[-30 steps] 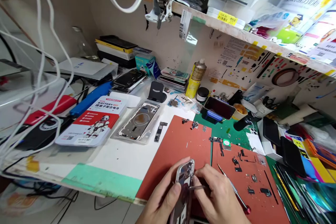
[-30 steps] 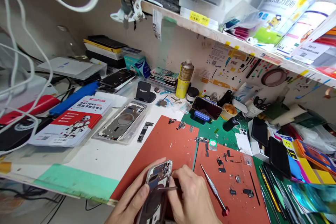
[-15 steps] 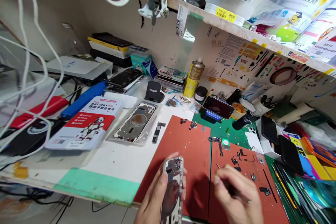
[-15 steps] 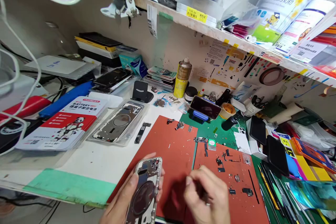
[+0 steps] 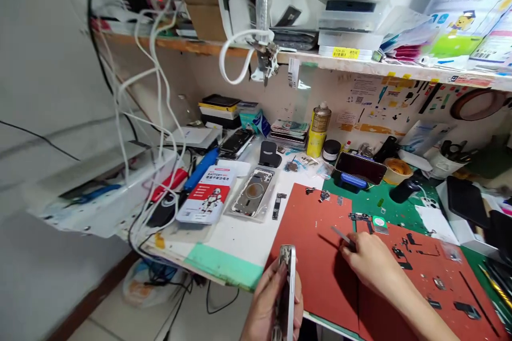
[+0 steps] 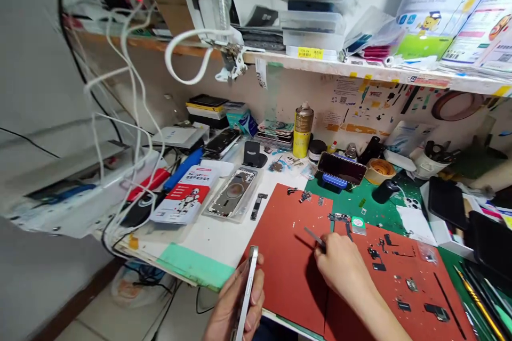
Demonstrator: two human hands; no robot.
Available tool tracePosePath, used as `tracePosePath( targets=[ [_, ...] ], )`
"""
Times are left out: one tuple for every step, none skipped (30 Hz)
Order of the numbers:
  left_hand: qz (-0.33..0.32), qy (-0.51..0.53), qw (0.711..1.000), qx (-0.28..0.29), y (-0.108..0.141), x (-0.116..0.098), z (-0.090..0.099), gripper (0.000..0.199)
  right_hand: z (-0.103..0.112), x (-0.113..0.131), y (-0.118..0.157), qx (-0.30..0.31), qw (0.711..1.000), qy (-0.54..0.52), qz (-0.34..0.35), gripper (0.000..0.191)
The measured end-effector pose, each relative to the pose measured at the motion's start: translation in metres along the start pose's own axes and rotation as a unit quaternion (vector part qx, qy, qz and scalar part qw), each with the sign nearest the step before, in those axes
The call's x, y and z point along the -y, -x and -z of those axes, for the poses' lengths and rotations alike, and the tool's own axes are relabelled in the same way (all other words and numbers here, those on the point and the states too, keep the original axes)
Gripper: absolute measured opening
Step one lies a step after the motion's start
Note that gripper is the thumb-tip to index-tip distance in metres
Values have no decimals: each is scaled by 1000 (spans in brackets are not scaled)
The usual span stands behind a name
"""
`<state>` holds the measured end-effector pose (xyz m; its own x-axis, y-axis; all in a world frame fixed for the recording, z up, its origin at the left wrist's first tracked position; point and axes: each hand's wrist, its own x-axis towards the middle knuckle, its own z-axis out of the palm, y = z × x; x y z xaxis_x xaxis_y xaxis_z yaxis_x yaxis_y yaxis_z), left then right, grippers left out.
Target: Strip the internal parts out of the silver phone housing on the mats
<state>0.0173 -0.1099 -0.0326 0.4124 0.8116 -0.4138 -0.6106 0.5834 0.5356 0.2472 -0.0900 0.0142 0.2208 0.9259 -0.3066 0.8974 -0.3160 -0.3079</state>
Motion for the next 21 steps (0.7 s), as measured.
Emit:
tracePosePath(
  targets=[
    [-4,8,1000,21,-1,1,2,44,0,-1,0,1,1000,4,-3,26],
    [-5,12,999,37,-2,3,3,45,-1,-1,0,2,1000,8,-5,27],
    [-6,12,999,48,-3,4,4,46,-1,-2,0,4,1000,11,-8,28],
    [-10,11,998,54,-3,5,5,45,-1,-2,0,5,1000,15,-12,29],
    [-17,11,998,58,-3,6,7,44,0,-1,0,6,1000,18,-16,29],
    [-23,12,998,63,-3,7,8,41,0,-1,1,6,1000,21,-21,29],
    [-30,14,997,68,-2,8,9,39,0,0,1,5,999,24,-26,30],
    [-36,16,997,72,-2,9,11,37,0,1,2,4,999,27,-31,30],
    [-41,17,996,76,-1,10,12,35,0,2,2,3,999,29,-36,31],
    [-45,18,996,78,-1,10,12,34,0,3,3,1,999,30,-41,31],
    [-49,18,996,78,0,11,13,34,0,3,4,-1,999,30,-44,31],
    [-51,17,995,79,0,11,13,33,0,4,5,-2,998,30,-47,31],
    [-54,15,995,78,0,12,13,34,0,5,6,-4,998,28,-49,31],
    [-56,13,995,77,-1,12,13,34,0,6,7,-6,998,24,-51,31],
    [-59,11,995,75,-1,12,13,35,0,7,8,-6,998,20,-52,31],
    [-61,7,996,72,-2,12,13,36,2,8,9,-6,998,15,-54,31],
    [-62,3,996,70,-2,12,13,37,4,8,10,-6,998,8,-55,31],
    [-61,-2,996,68,-2,12,14,37,7,9,12,-6,998,0,-57,31],
    [-59,-7,996,66,-2,11,14,38,10,8,14,-8,998,-9,-60,32],
    [-53,-14,996,67,-1,11,14,38,14,7,18,-11,998,-20,-63,33],
    [-43,-21,996,70,0,9,13,37,18,5,23,-14,997,-32,-65,35]
  ],
)
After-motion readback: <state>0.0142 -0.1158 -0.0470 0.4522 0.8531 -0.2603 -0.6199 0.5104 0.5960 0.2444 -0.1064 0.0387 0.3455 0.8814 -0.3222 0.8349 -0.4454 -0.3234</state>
